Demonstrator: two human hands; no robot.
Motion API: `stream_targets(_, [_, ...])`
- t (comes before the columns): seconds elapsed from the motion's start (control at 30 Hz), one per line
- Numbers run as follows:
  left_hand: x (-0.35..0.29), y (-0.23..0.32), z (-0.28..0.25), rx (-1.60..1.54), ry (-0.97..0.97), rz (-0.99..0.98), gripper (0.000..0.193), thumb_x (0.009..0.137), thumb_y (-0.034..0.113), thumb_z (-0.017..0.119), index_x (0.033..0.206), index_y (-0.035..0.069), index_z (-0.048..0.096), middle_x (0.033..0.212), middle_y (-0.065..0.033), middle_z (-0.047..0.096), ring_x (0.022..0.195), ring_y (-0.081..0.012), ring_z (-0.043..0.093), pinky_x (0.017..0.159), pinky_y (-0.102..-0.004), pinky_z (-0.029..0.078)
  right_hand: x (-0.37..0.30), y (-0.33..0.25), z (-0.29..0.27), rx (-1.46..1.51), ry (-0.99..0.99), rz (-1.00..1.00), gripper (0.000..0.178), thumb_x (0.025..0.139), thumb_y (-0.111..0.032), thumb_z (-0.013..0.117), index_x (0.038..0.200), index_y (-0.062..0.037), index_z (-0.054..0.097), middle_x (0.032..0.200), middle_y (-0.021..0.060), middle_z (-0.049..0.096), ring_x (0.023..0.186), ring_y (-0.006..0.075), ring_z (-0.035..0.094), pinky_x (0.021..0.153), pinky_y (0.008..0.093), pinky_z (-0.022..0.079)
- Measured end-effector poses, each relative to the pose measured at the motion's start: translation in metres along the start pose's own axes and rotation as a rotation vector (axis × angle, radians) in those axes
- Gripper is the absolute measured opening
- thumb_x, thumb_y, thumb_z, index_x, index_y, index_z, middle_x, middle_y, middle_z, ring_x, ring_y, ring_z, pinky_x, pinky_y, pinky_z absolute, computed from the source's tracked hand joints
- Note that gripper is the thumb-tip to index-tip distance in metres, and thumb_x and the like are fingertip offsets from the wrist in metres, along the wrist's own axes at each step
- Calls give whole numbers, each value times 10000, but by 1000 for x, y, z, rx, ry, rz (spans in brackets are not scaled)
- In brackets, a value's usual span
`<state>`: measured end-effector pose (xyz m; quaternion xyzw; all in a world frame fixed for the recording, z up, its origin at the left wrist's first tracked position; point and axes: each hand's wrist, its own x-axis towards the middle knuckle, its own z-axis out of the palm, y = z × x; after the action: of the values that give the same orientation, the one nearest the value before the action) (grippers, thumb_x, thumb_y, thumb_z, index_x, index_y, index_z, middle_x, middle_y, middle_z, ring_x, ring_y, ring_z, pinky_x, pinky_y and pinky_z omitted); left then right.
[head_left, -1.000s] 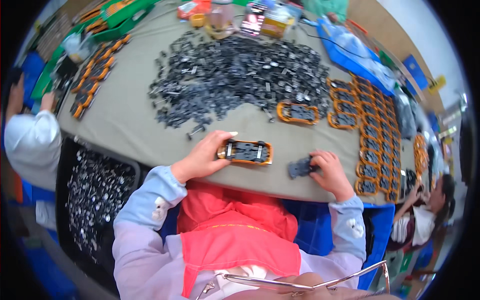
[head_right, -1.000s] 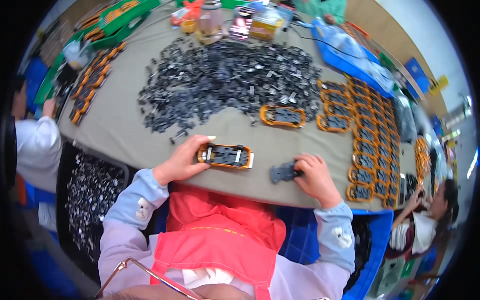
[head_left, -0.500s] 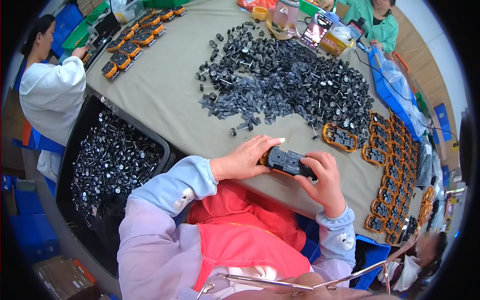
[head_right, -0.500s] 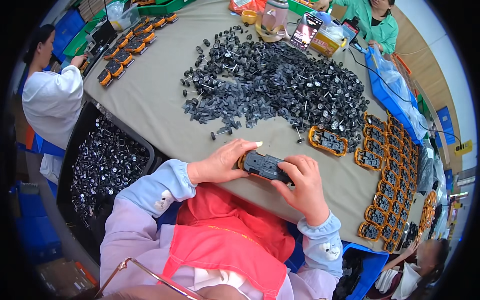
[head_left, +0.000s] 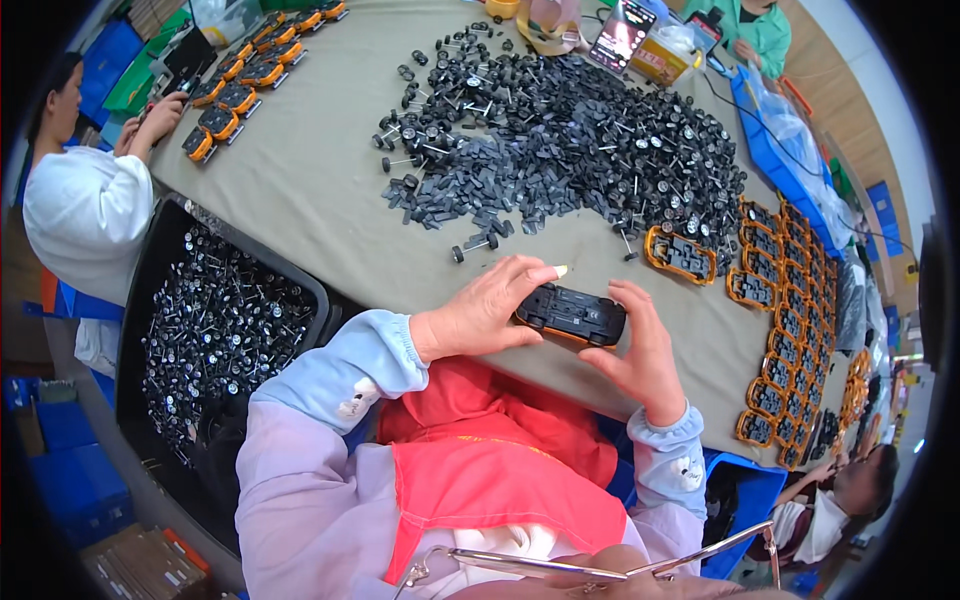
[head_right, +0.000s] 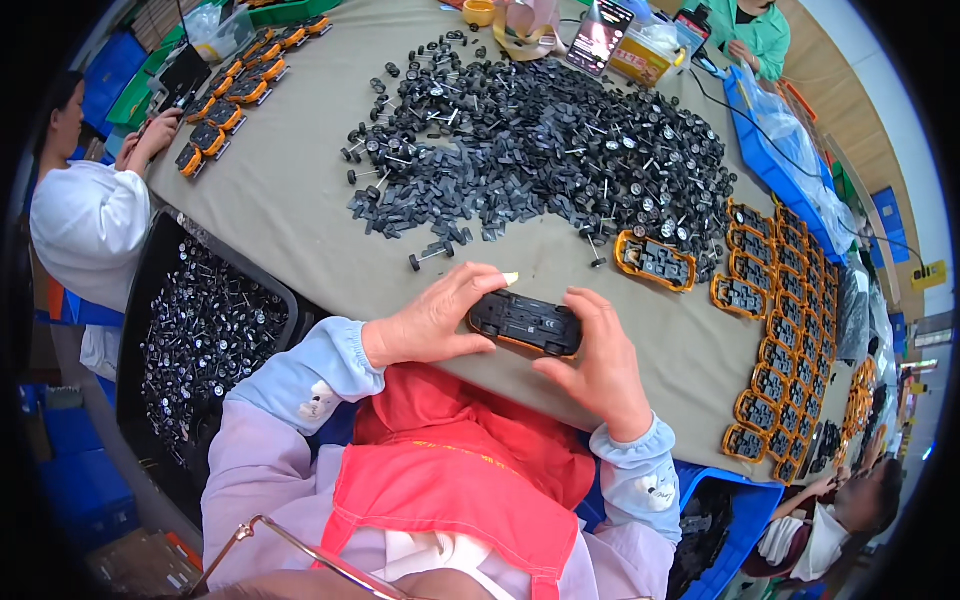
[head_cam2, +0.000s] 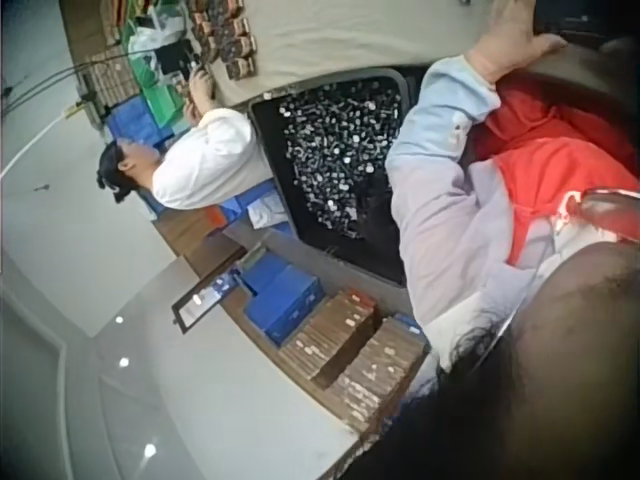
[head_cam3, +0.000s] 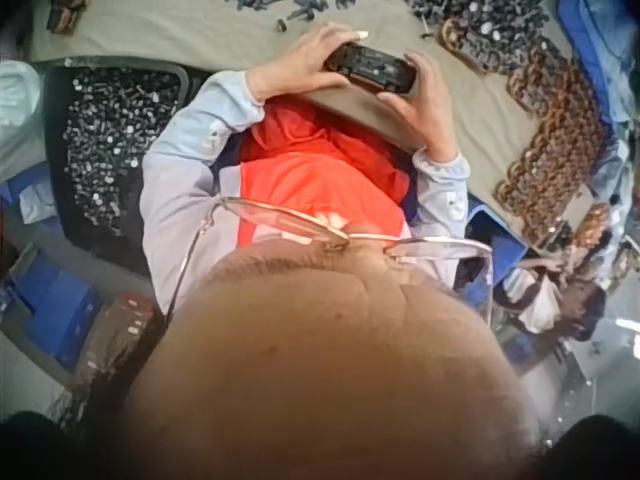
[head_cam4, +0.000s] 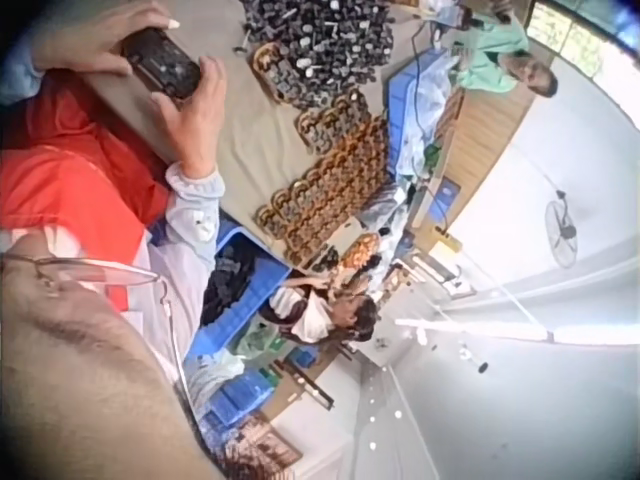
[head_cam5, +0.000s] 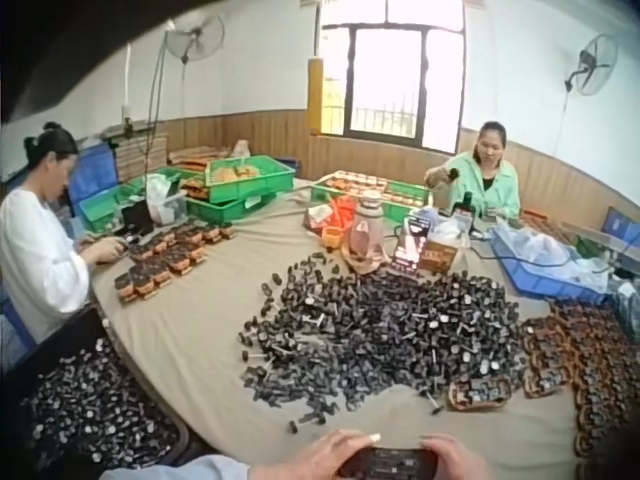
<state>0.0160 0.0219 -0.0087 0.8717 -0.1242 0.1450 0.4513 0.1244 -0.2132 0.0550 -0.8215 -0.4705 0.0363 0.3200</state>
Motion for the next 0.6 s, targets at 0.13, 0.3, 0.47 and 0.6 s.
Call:
stream_targets(0.13, [10,20,1,192,79,83,654,713,204,848,1289,105,556,1264,-137,556,1198,-342,533,989,-472,434,-20,20,5,252,-85,290,808,649,-162,895,1338,-36,494,1312,169,572,1184,365,583,980,418,500])
stream_targets(0.3, [23,29,11,379,9,129,432,738,220,815,1126,97,667,1191,-83,607,1174,-286,546,957,-453,424,-22,27,16,245,-86,249,741,662,-145,879,1301,-39,517,1237,154,597,1141,339,597,956,409,505])
stream_targets(0.47, [28,26,13,401,-115,220,368,768,157,763,1119,82,681,1208,-87,651,1145,-281,605,965,-441,454,-22,37,25,320,-57,278,705,657,-155,875,1262,-40,532,1170,142,604,1115,331,600,940,407,503])
stream_targets(0.6, [20,21,18,506,-65,324,359,773,110,697,1122,24,677,1209,-122,658,1120,-298,630,955,-438,491,-17,44,13,468,-96,303,627,744,-188,833,1281,-24,554,1130,150,650,1001,323,662,867,384,532])
